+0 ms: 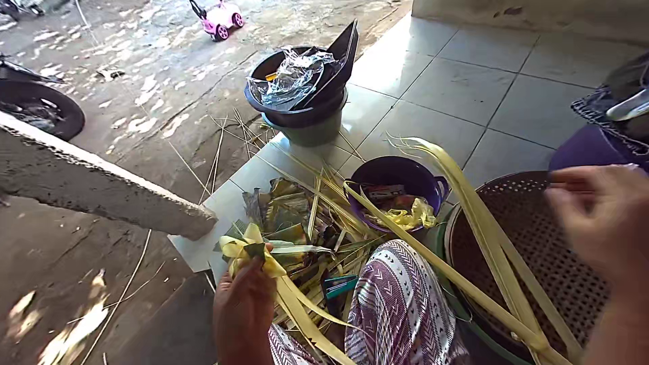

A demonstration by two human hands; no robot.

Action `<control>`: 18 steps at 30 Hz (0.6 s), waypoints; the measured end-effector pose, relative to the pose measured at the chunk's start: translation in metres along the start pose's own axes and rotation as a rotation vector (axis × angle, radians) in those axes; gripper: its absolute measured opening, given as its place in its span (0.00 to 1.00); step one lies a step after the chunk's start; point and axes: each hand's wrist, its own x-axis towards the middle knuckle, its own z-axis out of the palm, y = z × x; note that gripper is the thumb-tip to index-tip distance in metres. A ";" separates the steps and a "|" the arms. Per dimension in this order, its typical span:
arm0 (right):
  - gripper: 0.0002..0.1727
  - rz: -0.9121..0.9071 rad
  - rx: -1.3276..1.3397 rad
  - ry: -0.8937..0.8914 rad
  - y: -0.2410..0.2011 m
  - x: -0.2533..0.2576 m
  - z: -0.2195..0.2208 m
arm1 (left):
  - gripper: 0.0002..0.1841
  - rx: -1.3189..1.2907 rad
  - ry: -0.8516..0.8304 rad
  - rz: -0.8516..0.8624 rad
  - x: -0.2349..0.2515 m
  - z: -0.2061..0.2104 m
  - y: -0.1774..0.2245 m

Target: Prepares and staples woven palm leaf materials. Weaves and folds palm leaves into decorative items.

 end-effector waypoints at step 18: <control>0.15 -0.052 -0.150 -0.902 -0.057 0.176 0.225 | 0.16 0.052 -0.040 -0.064 0.040 -0.050 -0.059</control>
